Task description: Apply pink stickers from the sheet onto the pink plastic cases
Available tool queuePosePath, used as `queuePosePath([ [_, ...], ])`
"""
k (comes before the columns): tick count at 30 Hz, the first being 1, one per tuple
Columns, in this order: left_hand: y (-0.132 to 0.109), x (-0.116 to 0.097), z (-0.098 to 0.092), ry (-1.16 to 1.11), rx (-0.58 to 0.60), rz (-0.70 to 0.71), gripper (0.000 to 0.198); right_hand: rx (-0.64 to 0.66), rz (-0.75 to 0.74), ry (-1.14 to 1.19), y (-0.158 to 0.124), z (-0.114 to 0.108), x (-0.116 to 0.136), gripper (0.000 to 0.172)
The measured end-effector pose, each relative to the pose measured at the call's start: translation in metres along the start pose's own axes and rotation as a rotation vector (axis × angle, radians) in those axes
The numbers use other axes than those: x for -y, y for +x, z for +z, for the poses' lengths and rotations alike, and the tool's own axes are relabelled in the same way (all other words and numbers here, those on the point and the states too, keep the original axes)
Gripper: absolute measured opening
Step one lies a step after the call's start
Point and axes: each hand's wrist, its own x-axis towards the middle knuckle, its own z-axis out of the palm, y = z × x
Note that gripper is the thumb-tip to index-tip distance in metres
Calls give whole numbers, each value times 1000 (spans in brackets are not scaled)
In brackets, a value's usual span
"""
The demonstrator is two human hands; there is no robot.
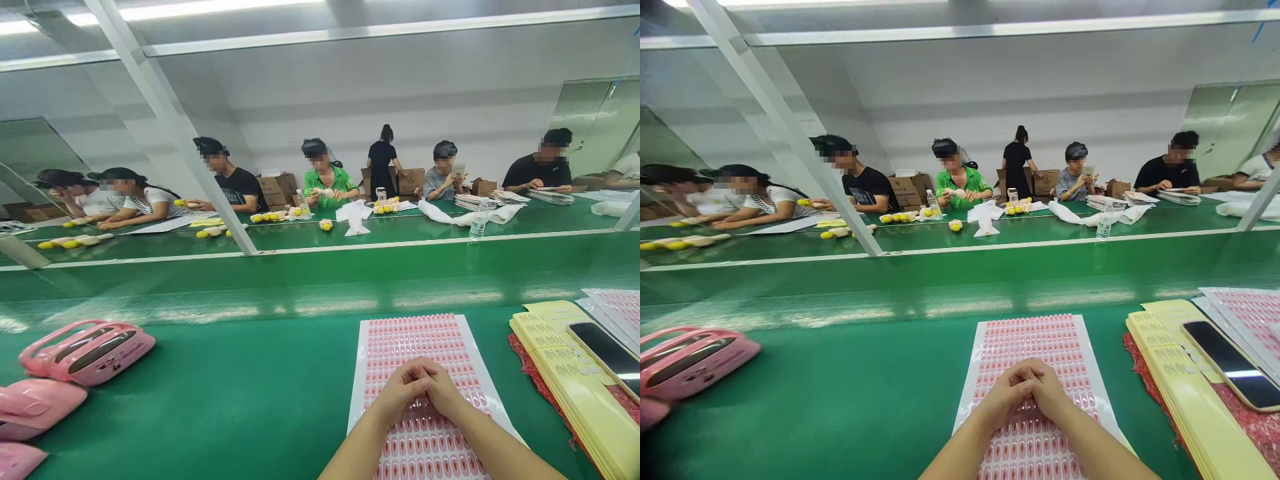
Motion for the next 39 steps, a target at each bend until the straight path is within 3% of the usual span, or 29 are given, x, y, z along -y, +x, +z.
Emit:
queuePosePath([
  [7,-1,3,-2,-4,-3,-8,38,-13,8,32,1,-1,1,48],
  [12,-1,5,-3,4,0,9,48,62,147,-56,3,0,-3,62],
  [15,-2,5,-3,14,3,25,53,75,144,-92,3,0,-4,66],
  [39,-3,5,-4,15,22,-6,54,76,155,-58,4,0,-4,64],
])
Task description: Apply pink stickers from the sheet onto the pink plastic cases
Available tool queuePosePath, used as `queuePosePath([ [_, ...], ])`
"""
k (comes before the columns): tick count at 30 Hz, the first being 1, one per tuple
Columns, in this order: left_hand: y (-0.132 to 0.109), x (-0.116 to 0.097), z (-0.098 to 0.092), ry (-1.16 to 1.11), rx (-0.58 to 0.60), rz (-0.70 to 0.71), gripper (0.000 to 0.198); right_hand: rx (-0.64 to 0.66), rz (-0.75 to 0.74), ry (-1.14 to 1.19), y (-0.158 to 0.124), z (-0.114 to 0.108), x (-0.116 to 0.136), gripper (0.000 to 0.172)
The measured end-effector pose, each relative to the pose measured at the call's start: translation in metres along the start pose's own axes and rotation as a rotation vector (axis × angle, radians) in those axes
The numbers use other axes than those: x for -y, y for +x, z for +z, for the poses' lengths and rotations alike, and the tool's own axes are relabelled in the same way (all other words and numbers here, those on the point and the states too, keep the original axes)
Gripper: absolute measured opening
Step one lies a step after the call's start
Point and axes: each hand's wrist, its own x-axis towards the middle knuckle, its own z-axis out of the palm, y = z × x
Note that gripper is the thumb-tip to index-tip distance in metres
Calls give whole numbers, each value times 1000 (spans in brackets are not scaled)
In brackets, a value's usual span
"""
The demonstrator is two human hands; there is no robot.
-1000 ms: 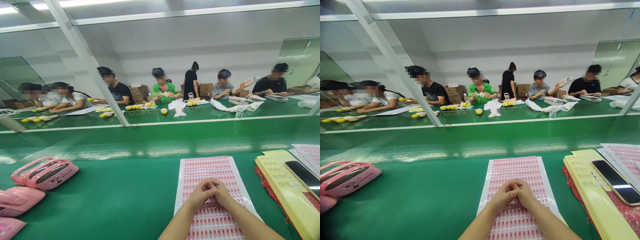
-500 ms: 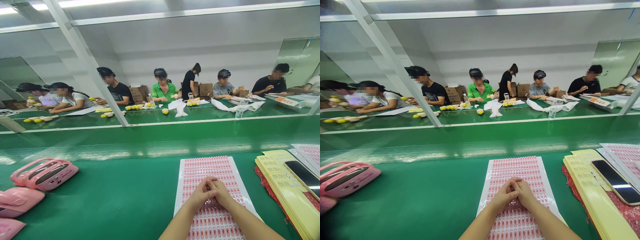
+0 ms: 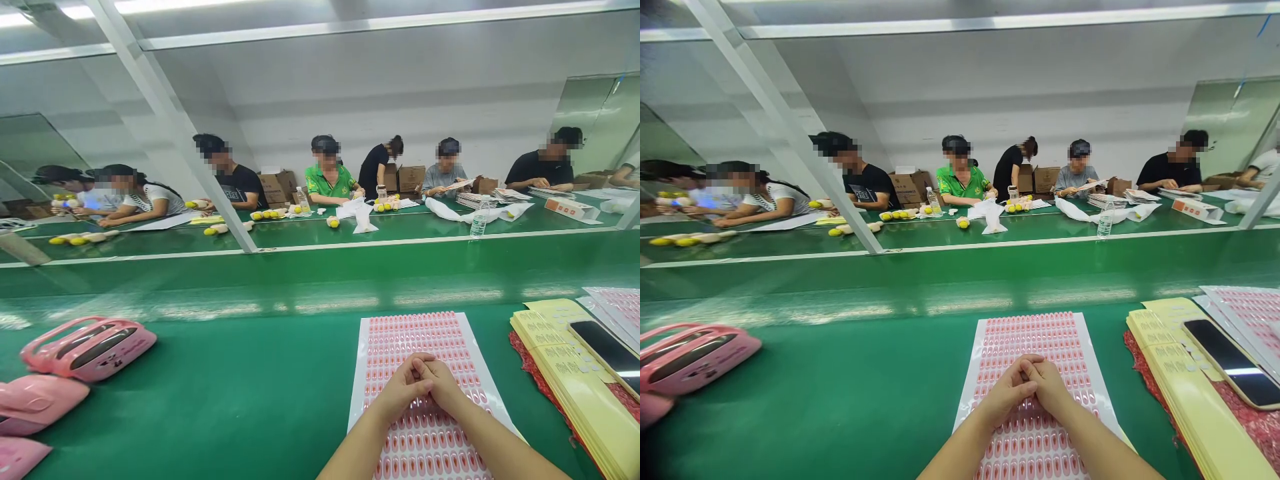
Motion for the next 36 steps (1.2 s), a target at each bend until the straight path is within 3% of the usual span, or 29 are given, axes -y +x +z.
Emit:
queuePosePath([
  [36,-2,-2,2,12,-13,44,51,-12,-45,-11,-1,0,2,64],
])
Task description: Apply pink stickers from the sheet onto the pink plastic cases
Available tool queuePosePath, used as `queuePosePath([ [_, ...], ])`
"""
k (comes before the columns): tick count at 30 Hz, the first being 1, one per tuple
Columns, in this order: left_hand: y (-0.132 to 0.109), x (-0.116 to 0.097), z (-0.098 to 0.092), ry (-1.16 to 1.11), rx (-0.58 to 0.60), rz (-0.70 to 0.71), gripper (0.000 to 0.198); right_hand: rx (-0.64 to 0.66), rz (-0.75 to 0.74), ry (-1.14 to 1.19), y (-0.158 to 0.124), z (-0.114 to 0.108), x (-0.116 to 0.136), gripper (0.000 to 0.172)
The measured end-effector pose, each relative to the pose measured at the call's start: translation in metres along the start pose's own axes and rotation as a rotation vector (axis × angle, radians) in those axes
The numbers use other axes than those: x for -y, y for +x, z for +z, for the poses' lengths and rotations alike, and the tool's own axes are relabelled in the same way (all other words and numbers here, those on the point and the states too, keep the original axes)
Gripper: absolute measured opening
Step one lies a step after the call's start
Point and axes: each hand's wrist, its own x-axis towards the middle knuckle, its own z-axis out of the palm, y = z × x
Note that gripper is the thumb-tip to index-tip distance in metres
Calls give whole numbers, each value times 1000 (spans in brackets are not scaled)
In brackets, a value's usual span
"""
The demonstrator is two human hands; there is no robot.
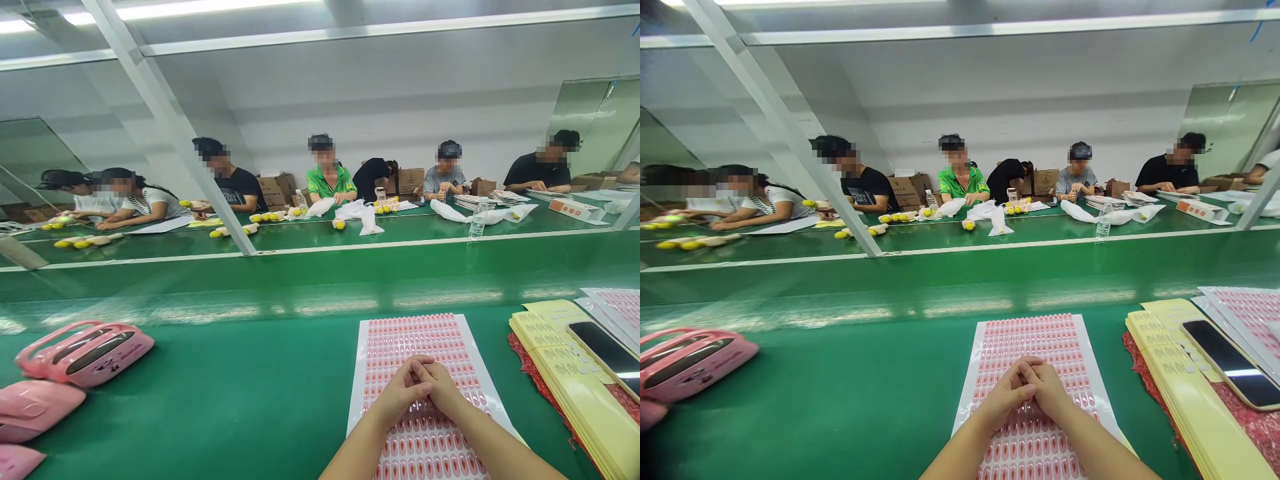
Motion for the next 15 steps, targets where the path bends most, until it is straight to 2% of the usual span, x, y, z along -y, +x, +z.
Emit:
queuePosePath([
  [15,2,7,-4,-6,-2,-4,53,4,1,29,0,3,0,64],
])
